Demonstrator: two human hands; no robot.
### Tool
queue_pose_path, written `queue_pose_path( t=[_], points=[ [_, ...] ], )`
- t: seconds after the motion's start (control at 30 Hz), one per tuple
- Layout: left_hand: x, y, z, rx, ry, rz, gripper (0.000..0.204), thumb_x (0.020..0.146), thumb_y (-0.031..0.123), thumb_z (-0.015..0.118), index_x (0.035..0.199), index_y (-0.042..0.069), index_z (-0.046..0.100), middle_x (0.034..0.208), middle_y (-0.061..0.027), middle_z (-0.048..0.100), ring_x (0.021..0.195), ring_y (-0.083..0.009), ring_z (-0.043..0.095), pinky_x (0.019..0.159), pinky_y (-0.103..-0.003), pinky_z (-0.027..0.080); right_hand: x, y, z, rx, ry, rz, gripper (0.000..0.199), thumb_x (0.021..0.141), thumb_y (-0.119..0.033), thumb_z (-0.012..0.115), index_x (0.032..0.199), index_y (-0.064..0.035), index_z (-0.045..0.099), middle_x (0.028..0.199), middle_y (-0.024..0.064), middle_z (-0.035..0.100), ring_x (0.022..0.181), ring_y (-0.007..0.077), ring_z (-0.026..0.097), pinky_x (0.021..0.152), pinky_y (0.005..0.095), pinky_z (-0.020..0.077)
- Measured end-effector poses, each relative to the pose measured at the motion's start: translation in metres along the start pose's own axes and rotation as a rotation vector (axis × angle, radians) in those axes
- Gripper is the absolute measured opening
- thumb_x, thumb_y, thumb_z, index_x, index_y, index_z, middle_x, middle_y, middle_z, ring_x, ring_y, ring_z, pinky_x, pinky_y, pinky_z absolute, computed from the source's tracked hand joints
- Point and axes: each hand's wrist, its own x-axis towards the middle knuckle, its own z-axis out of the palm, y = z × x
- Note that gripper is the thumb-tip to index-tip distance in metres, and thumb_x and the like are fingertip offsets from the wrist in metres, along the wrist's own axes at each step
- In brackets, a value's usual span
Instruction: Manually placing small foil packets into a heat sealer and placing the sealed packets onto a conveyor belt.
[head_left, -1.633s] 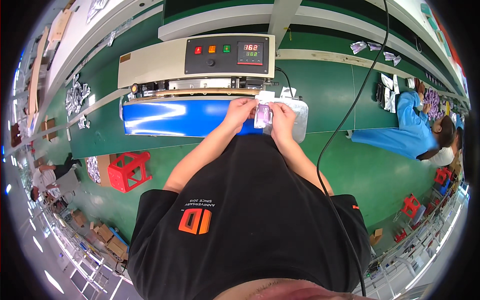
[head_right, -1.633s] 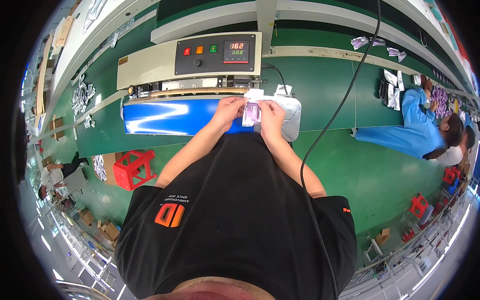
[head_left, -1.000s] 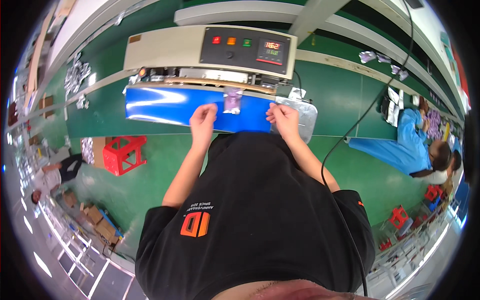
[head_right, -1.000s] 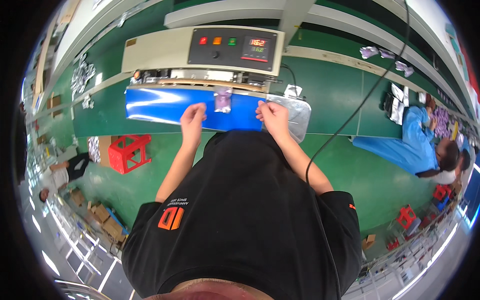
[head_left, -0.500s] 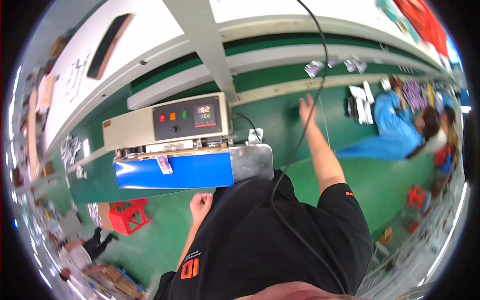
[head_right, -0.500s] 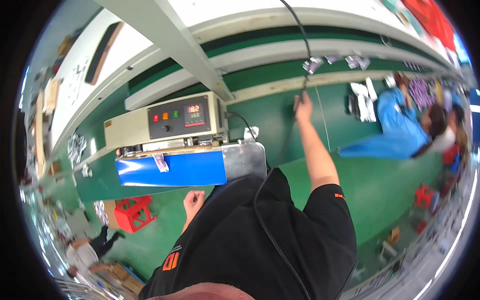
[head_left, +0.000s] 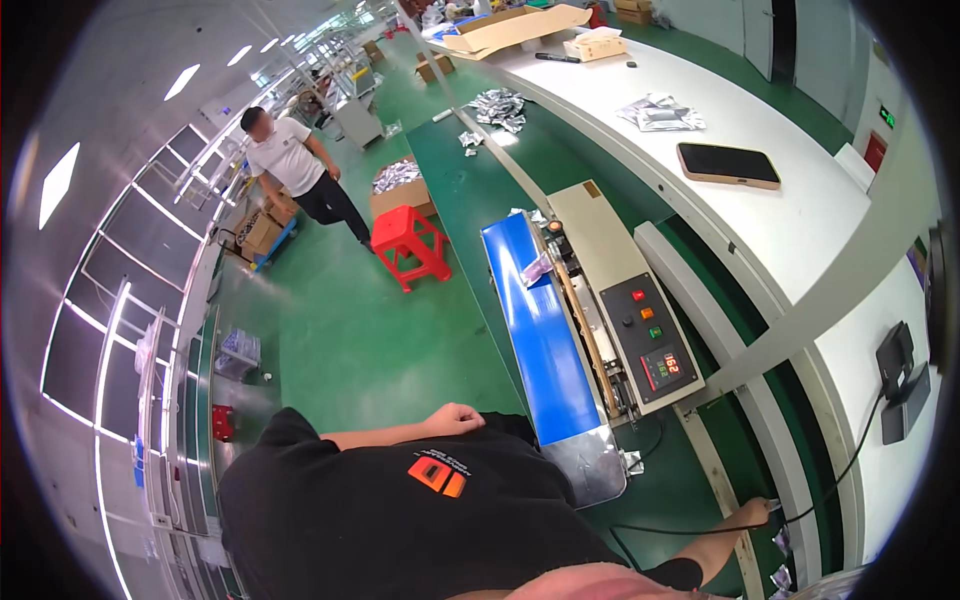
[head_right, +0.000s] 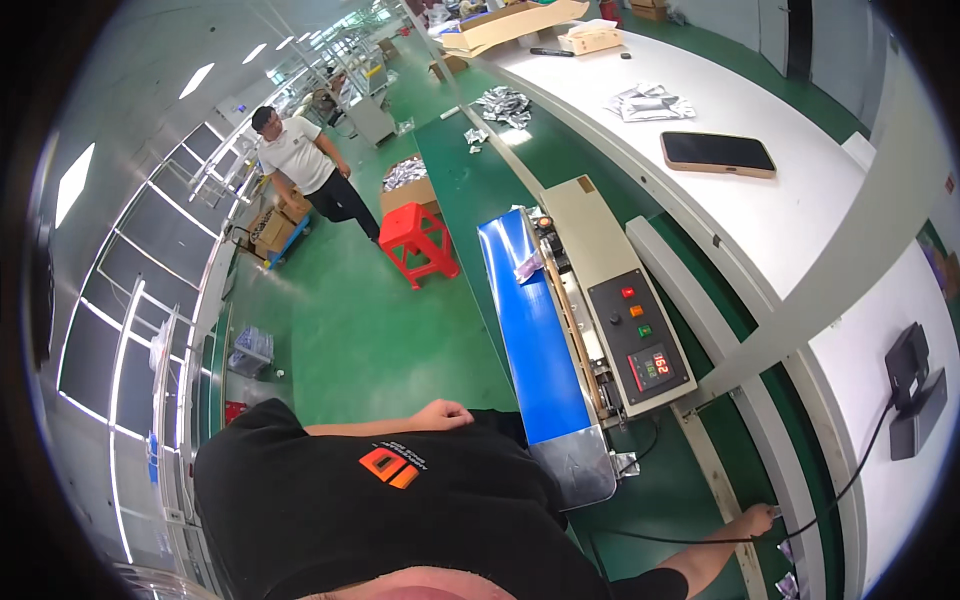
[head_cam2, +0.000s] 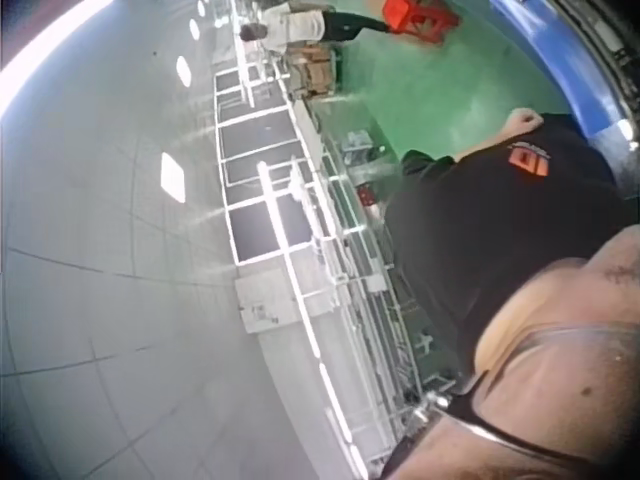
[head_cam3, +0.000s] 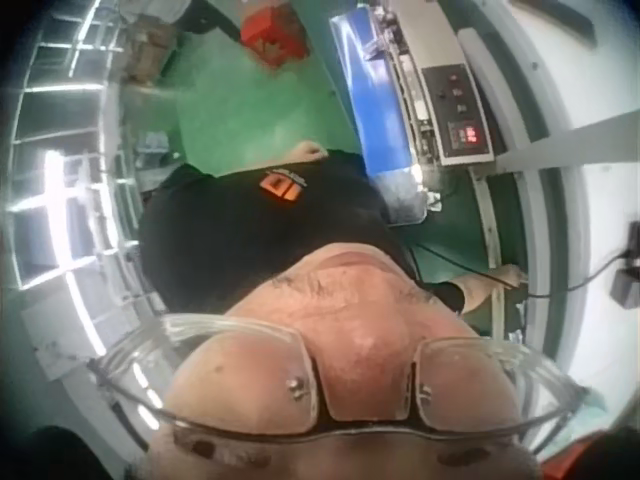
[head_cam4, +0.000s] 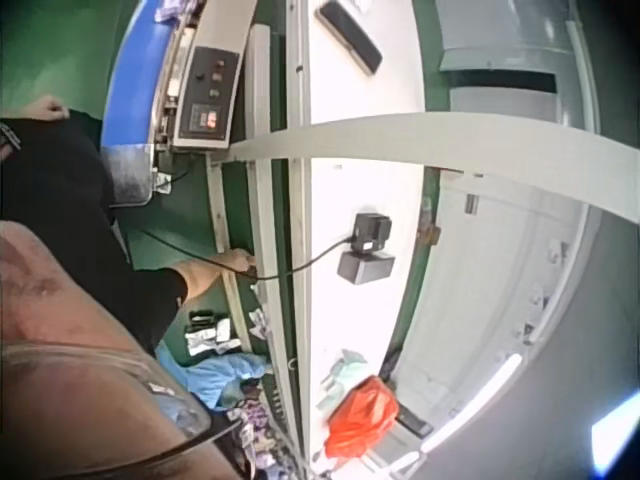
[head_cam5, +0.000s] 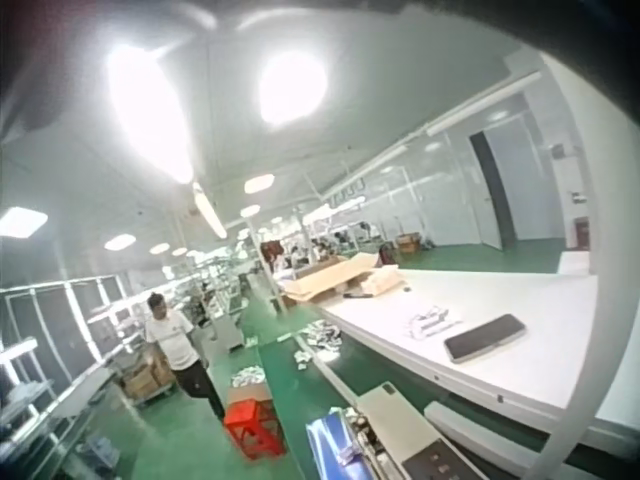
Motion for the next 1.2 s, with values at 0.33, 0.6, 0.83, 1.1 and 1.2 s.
queue_pose_path(
  t=[0.33,0.6,0.83,1.1,1.2],
  points=[
    [0.118,0.150,0.071,-0.216,-0.748,0.333,0.030,0.093,0.015,0.062,0.119,-0.001,0.060,0.109,-0.0046,0.066,0.100,-0.0106,0.060,0.089,-0.029,0.049,-0.401,-0.042,-0.160,1.190,-0.220,-0.373,0.044,0.088,-0.007,0.065,0.128,0.0005,0.047,0.116,0.0102,0.059,0.098,0.0187,0.059,0.084,0.0313,0.0486],
    [0.137,0.162,0.109,-0.352,-0.827,0.223,0.020,0.091,0.016,0.065,0.098,-0.003,0.068,0.085,-0.0011,0.067,0.077,-0.0052,0.057,0.069,-0.022,0.047,-0.551,-0.096,-0.159,1.463,-0.675,0.093,0.018,0.095,-0.007,0.056,0.111,-0.0016,0.054,0.103,0.0045,0.061,0.094,0.0090,0.055,0.083,0.0238,0.0449],
    [0.154,0.149,0.090,-0.332,-0.807,0.155,0.018,0.091,0.015,0.064,0.095,-0.001,0.069,0.083,-0.0022,0.068,0.074,-0.0070,0.060,0.067,-0.024,0.049,-0.554,-0.106,-0.146,1.442,-0.743,0.119,0.011,0.092,-0.010,0.061,0.099,-0.0012,0.062,0.089,0.0022,0.064,0.075,0.0055,0.055,0.066,0.0205,0.0430],
    [0.168,0.149,0.100,-0.455,-0.664,-0.158,0.009,0.083,0.007,0.066,0.083,-0.002,0.067,0.078,-0.0063,0.067,0.066,-0.0126,0.063,0.061,-0.026,0.050,-0.561,-0.126,-0.115,1.487,-0.497,0.253,0.008,0.082,0.000,0.063,0.075,-0.0013,0.062,0.068,0.0002,0.058,0.060,0.0080,0.051,0.055,0.0222,0.0400],
    [0.168,0.152,0.103,-0.519,-0.633,-0.248,0.010,0.081,0.007,0.066,0.081,-0.003,0.066,0.076,-0.0076,0.067,0.065,-0.0138,0.064,0.060,-0.027,0.051,-0.560,-0.129,-0.109,1.528,-0.444,0.290,0.009,0.082,-0.001,0.063,0.073,0.0002,0.061,0.068,0.0009,0.059,0.060,0.0078,0.051,0.056,0.0224,0.0401]
  ],
)
